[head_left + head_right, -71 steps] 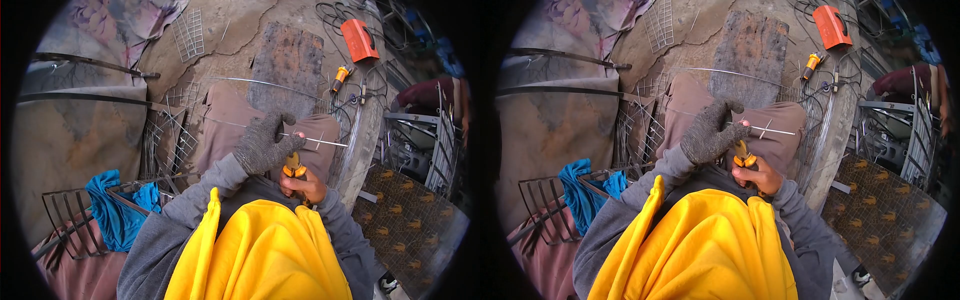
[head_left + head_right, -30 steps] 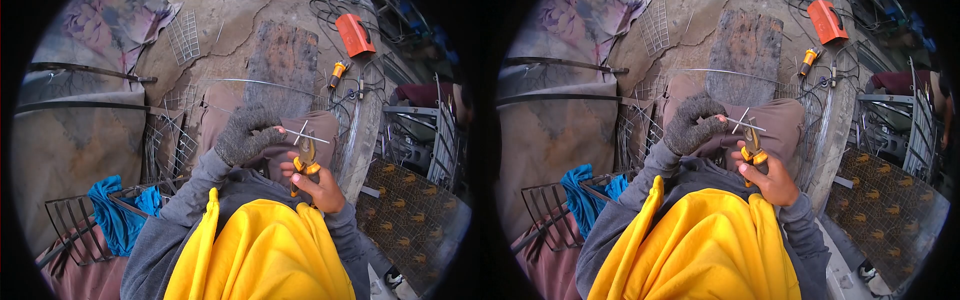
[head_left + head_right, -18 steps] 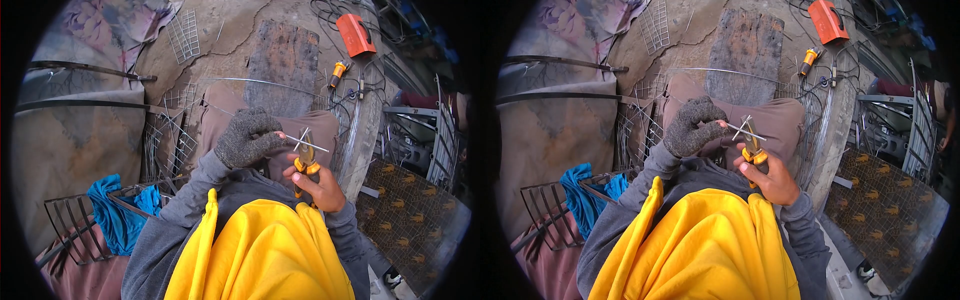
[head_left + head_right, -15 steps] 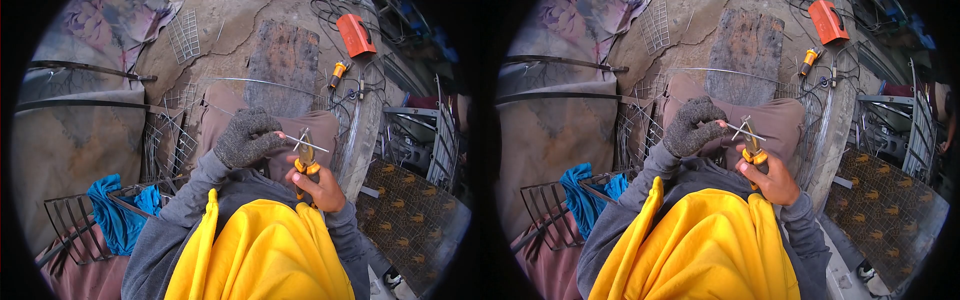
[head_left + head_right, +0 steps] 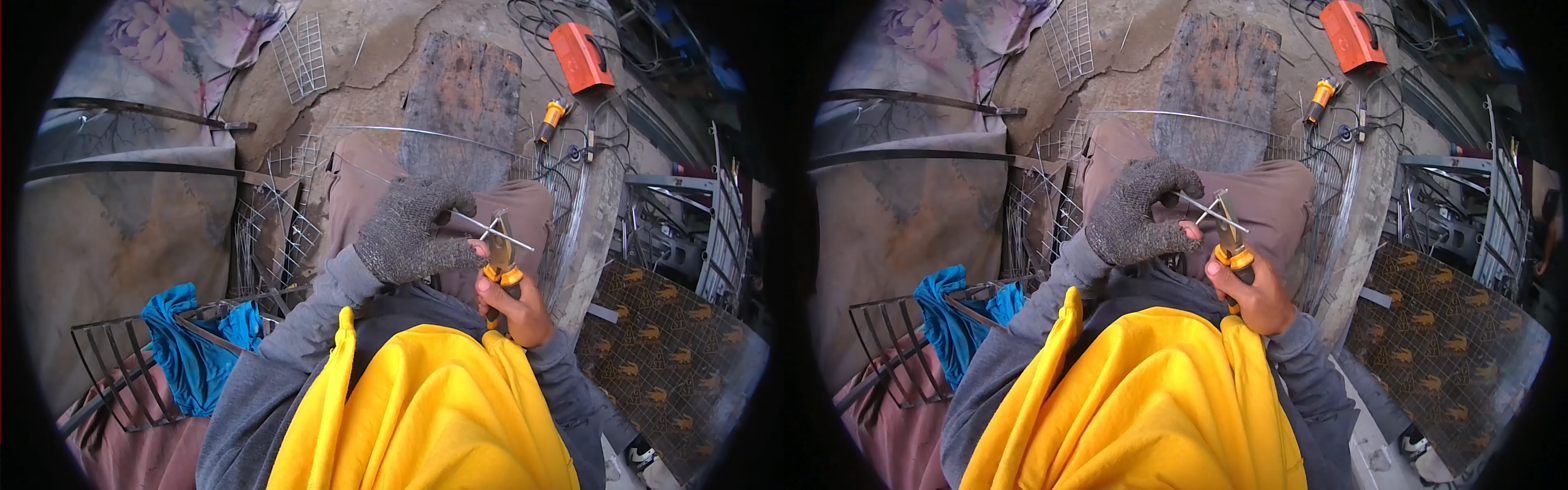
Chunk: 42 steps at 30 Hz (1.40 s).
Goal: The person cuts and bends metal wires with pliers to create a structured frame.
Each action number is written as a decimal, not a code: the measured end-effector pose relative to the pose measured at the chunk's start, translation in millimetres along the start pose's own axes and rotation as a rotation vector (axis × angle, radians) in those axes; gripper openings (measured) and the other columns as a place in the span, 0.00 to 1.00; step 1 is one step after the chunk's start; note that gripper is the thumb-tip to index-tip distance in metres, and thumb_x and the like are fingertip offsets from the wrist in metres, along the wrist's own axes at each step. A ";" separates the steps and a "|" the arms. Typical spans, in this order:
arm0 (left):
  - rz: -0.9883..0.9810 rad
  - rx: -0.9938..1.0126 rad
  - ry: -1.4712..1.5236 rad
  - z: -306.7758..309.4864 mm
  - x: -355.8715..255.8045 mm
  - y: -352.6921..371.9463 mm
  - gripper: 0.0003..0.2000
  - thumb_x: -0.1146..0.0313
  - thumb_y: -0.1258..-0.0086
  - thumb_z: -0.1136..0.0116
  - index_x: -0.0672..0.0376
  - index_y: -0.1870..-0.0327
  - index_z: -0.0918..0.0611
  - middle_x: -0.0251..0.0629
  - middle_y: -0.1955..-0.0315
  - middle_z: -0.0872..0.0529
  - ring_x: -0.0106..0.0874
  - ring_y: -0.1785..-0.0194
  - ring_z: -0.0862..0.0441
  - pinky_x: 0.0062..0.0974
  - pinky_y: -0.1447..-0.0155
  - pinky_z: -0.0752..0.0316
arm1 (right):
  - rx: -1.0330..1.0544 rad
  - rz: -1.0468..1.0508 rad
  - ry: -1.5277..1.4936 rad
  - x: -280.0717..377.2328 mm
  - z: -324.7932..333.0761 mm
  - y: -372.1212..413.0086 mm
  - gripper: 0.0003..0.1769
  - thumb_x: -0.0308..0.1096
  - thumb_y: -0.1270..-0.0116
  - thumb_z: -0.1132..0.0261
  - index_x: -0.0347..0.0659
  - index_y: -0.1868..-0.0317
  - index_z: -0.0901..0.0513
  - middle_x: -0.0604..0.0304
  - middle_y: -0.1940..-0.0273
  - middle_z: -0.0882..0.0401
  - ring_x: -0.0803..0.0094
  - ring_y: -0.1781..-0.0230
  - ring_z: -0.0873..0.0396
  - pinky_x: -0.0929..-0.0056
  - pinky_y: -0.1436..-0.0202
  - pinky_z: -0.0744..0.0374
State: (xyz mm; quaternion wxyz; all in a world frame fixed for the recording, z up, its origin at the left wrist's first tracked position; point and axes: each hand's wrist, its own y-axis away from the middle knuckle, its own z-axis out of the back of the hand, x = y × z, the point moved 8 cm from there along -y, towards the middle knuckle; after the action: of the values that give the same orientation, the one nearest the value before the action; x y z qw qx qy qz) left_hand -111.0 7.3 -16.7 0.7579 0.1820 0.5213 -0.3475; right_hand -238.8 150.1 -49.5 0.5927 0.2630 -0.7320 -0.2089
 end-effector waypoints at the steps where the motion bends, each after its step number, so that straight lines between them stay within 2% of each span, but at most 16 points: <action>1: -0.034 -0.042 -0.061 -3.2 -5.9 -1.4 0.26 0.51 0.46 0.20 0.57 0.53 0.16 0.36 0.65 0.17 0.33 0.66 0.20 0.31 0.57 0.27 | -0.018 0.001 0.026 -4.2 -0.1 -1.8 0.15 0.40 0.23 0.36 0.39 0.45 0.22 0.68 0.68 0.26 0.81 0.70 0.31 0.79 0.64 0.30; 2: -0.070 -0.084 -0.123 -6.0 -11.4 -3.8 0.27 0.50 0.48 0.19 0.57 0.53 0.16 0.37 0.65 0.17 0.34 0.65 0.20 0.33 0.58 0.27 | -0.019 0.001 0.027 -6.2 -2.6 -3.3 0.15 0.40 0.23 0.36 0.39 0.45 0.22 0.68 0.68 0.26 0.81 0.70 0.31 0.79 0.64 0.30; 4: -0.074 -0.115 -0.060 -9.7 -12.7 -7.7 0.26 0.50 0.48 0.20 0.57 0.54 0.16 0.38 0.66 0.18 0.36 0.66 0.20 0.35 0.59 0.27 | -0.100 0.061 0.039 -3.8 -0.6 -4.7 0.22 0.40 0.23 0.36 0.40 0.35 0.24 0.70 0.69 0.28 0.83 0.71 0.32 0.81 0.65 0.31; 8: -0.053 -0.045 -0.027 -15.5 -15.4 -11.6 0.26 0.50 0.48 0.20 0.57 0.54 0.16 0.38 0.68 0.18 0.36 0.66 0.20 0.35 0.60 0.27 | -0.084 0.059 0.018 -3.7 1.8 -1.9 0.28 0.40 0.23 0.36 0.40 0.28 0.28 0.71 0.69 0.28 0.83 0.71 0.32 0.81 0.65 0.32; 9: -0.030 -0.040 -0.012 -16.9 -14.2 -11.7 0.26 0.50 0.48 0.20 0.56 0.54 0.16 0.38 0.69 0.18 0.36 0.66 0.20 0.35 0.60 0.27 | -0.113 0.049 0.035 -1.5 2.6 -0.4 0.20 0.44 0.25 0.35 0.39 0.42 0.25 0.68 0.69 0.25 0.79 0.69 0.28 0.77 0.63 0.29; 10: -0.030 -0.039 -0.013 -17.5 -14.2 -12.3 0.26 0.50 0.48 0.20 0.56 0.54 0.16 0.38 0.69 0.18 0.36 0.66 0.20 0.35 0.60 0.27 | -0.142 0.040 0.053 -0.3 3.9 0.1 0.18 0.48 0.27 0.33 0.39 0.57 0.21 0.64 0.70 0.23 0.74 0.67 0.24 0.73 0.60 0.27; 14: -0.114 -0.080 -0.143 -21.1 -14.7 -12.6 0.25 0.49 0.47 0.22 0.55 0.55 0.16 0.37 0.68 0.17 0.39 0.65 0.18 0.37 0.57 0.28 | -0.188 0.003 0.164 -19.2 15.3 -3.0 0.16 0.43 0.26 0.33 0.37 0.54 0.21 0.63 0.65 0.21 0.72 0.64 0.22 0.73 0.56 0.25; 16: -0.168 -0.103 -0.213 -22.9 -19.9 -11.6 0.24 0.48 0.47 0.23 0.54 0.55 0.16 0.37 0.68 0.16 0.41 0.64 0.18 0.37 0.56 0.28 | -0.429 0.541 0.571 2.9 23.6 1.7 0.20 0.34 0.26 0.33 0.36 0.39 0.24 0.56 0.64 0.22 0.70 0.63 0.24 0.69 0.55 0.24; 17: -0.114 -0.059 -0.223 -27.7 -20.1 -10.2 0.23 0.48 0.47 0.23 0.54 0.57 0.15 0.37 0.68 0.16 0.42 0.62 0.17 0.38 0.55 0.28 | -0.434 0.539 0.571 0.2 25.9 3.8 0.20 0.34 0.26 0.33 0.36 0.39 0.24 0.56 0.64 0.22 0.70 0.63 0.24 0.69 0.55 0.24; 19: -0.057 -0.029 -0.239 -30.2 -16.2 -11.4 0.23 0.48 0.47 0.23 0.53 0.59 0.15 0.38 0.68 0.15 0.44 0.61 0.17 0.38 0.54 0.29 | -0.320 0.394 0.433 -10.4 32.1 -5.3 0.19 0.33 0.28 0.32 0.33 0.43 0.25 0.49 0.60 0.20 0.66 0.58 0.20 0.65 0.50 0.23; 20: -0.071 -0.025 -0.199 -31.0 -15.5 -10.0 0.22 0.48 0.47 0.23 0.54 0.61 0.15 0.38 0.69 0.16 0.44 0.61 0.17 0.38 0.55 0.29 | -0.322 0.388 0.427 -9.8 35.2 -3.5 0.19 0.33 0.28 0.32 0.33 0.43 0.25 0.49 0.60 0.20 0.66 0.58 0.20 0.65 0.50 0.23; 22: -0.092 -0.024 -0.156 -30.2 -14.7 -10.2 0.21 0.48 0.47 0.23 0.54 0.63 0.15 0.38 0.70 0.17 0.44 0.61 0.18 0.37 0.56 0.29 | -0.121 0.309 0.383 2.0 26.8 -5.0 0.20 0.34 0.28 0.31 0.33 0.42 0.24 0.50 0.58 0.19 0.68 0.55 0.18 0.68 0.49 0.23; 24: -0.150 -0.005 -0.103 -27.1 -17.7 -7.7 0.20 0.47 0.46 0.23 0.55 0.66 0.16 0.38 0.73 0.20 0.44 0.65 0.21 0.38 0.59 0.32 | -0.140 0.280 0.513 16.5 25.0 2.4 0.20 0.33 0.27 0.32 0.32 0.41 0.24 0.50 0.55 0.17 0.68 0.50 0.17 0.69 0.47 0.23; 26: -0.162 0.024 -0.055 -23.5 -20.2 -9.8 0.21 0.46 0.44 0.25 0.56 0.70 0.17 0.40 0.75 0.21 0.45 0.67 0.21 0.40 0.59 0.32 | -0.006 0.217 0.271 10.2 20.7 -0.4 0.19 0.32 0.26 0.33 0.32 0.41 0.24 0.50 0.53 0.15 0.69 0.48 0.17 0.69 0.45 0.22; 32: -0.248 0.120 0.021 -13.6 -34.9 -11.9 0.23 0.45 0.42 0.26 0.57 0.75 0.18 0.41 0.79 0.24 0.46 0.72 0.24 0.42 0.64 0.35 | 0.043 0.272 0.562 38.0 16.5 7.7 0.18 0.32 0.26 0.33 0.35 0.40 0.23 0.50 0.52 0.13 0.64 0.50 0.14 0.66 0.45 0.20; 42: -0.312 0.157 0.138 -12.5 -38.5 -4.7 0.20 0.47 0.41 0.24 0.56 0.72 0.14 0.38 0.81 0.25 0.42 0.74 0.25 0.40 0.67 0.39 | 0.083 0.272 0.582 41.7 8.4 9.8 0.19 0.34 0.26 0.33 0.36 0.40 0.24 0.50 0.52 0.13 0.58 0.49 0.13 0.64 0.47 0.18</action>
State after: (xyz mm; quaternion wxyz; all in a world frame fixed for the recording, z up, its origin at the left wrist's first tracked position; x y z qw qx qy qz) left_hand -130.9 25.0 14.1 0.6407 0.1808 0.5651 -0.4874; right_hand -255.0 131.2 -13.6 0.7885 0.2354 -0.5680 -0.0139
